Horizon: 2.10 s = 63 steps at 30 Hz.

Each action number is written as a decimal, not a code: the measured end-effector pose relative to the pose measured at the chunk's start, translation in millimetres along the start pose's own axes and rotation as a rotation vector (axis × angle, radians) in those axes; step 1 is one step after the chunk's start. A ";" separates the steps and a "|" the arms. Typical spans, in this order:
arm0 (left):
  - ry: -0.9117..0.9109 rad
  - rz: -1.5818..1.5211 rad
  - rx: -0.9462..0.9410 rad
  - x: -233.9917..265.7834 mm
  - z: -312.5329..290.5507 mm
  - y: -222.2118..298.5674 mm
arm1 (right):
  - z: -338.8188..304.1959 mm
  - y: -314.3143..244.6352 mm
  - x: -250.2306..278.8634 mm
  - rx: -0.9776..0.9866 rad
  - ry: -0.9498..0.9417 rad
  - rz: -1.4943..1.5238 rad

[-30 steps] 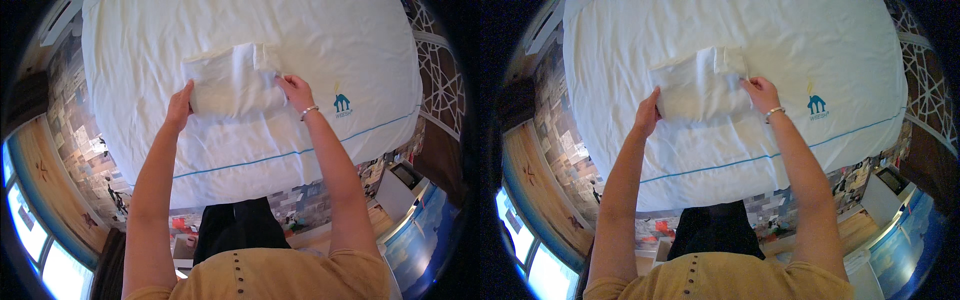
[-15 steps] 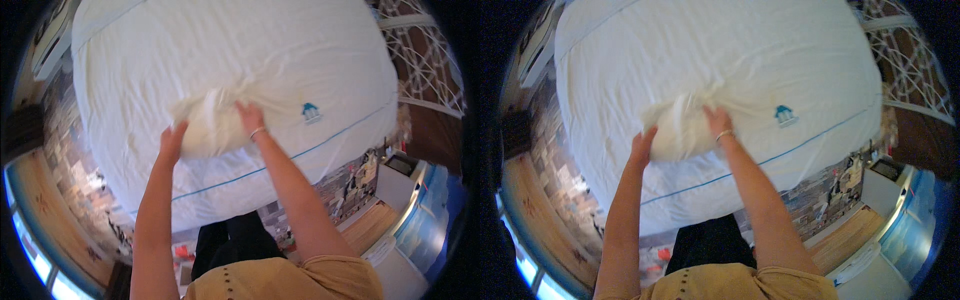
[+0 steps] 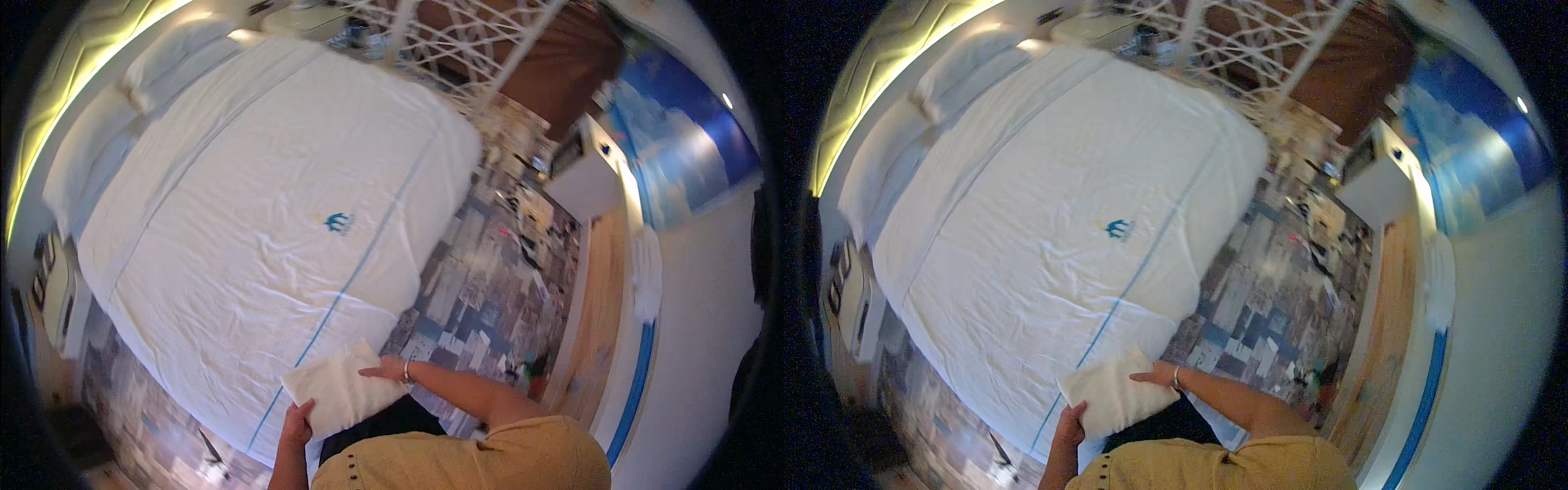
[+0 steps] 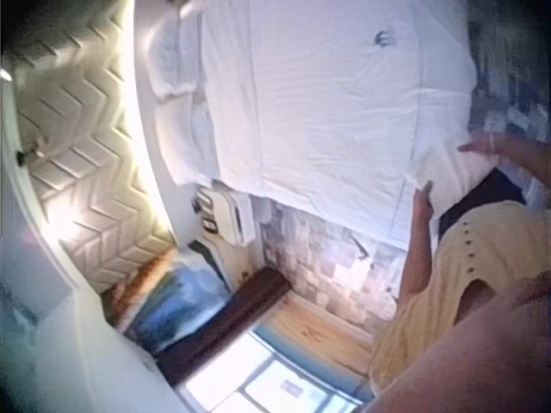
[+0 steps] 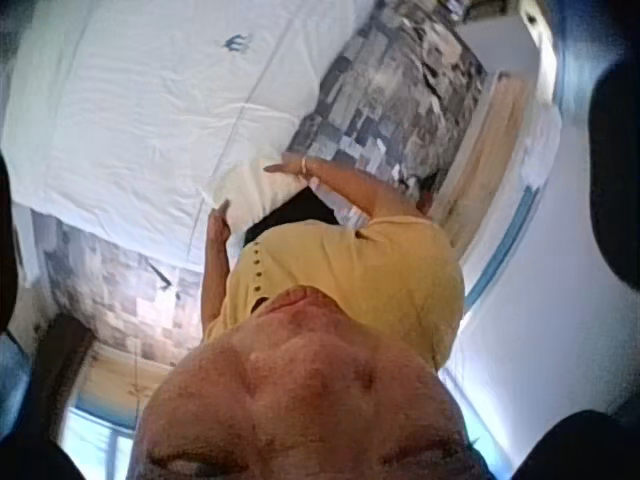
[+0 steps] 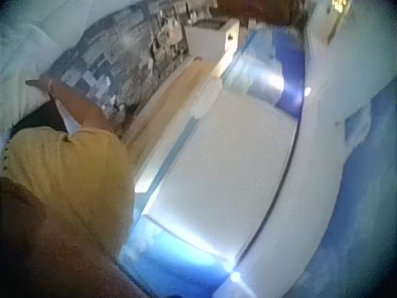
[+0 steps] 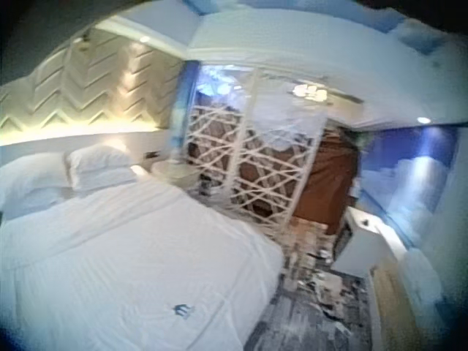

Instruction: The person folds a white cloth and places it on a bed, then picks up a blue cloth and wipes a white table. The person then wipes a white decorative partition with a yellow and black sponge, moving along its surface.

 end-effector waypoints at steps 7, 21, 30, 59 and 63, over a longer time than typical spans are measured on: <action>-0.275 0.356 0.000 -60.3 -65.6 22.1 | -83.1 82.9 -11.7 0.101 0.228 0.675; -0.423 0.569 -0.052 -297.0 -84.7 -62.0 | -269.3 199.1 39.9 0.646 0.305 1.548; -0.449 0.743 -0.034 -426.1 -30.2 -152.6 | -329.7 284.8 138.5 0.480 0.385 1.450; -1.161 1.976 -0.867 -1058.4 227.4 -424.3 | -504.8 475.9 605.3 0.229 1.539 1.607; -1.394 1.877 -0.976 -1227.4 176.2 -476.6 | -576.8 493.2 698.5 0.565 1.728 1.612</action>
Point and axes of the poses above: each hand's wrist, its own z-axis towards the middle knuckle, its own x-axis out of the back of the hand, y = z × x, the point moved 6 cm from there along z, towards the middle knuckle, and after that the axes turned 5 degrees about z, right-handed, at the moved point
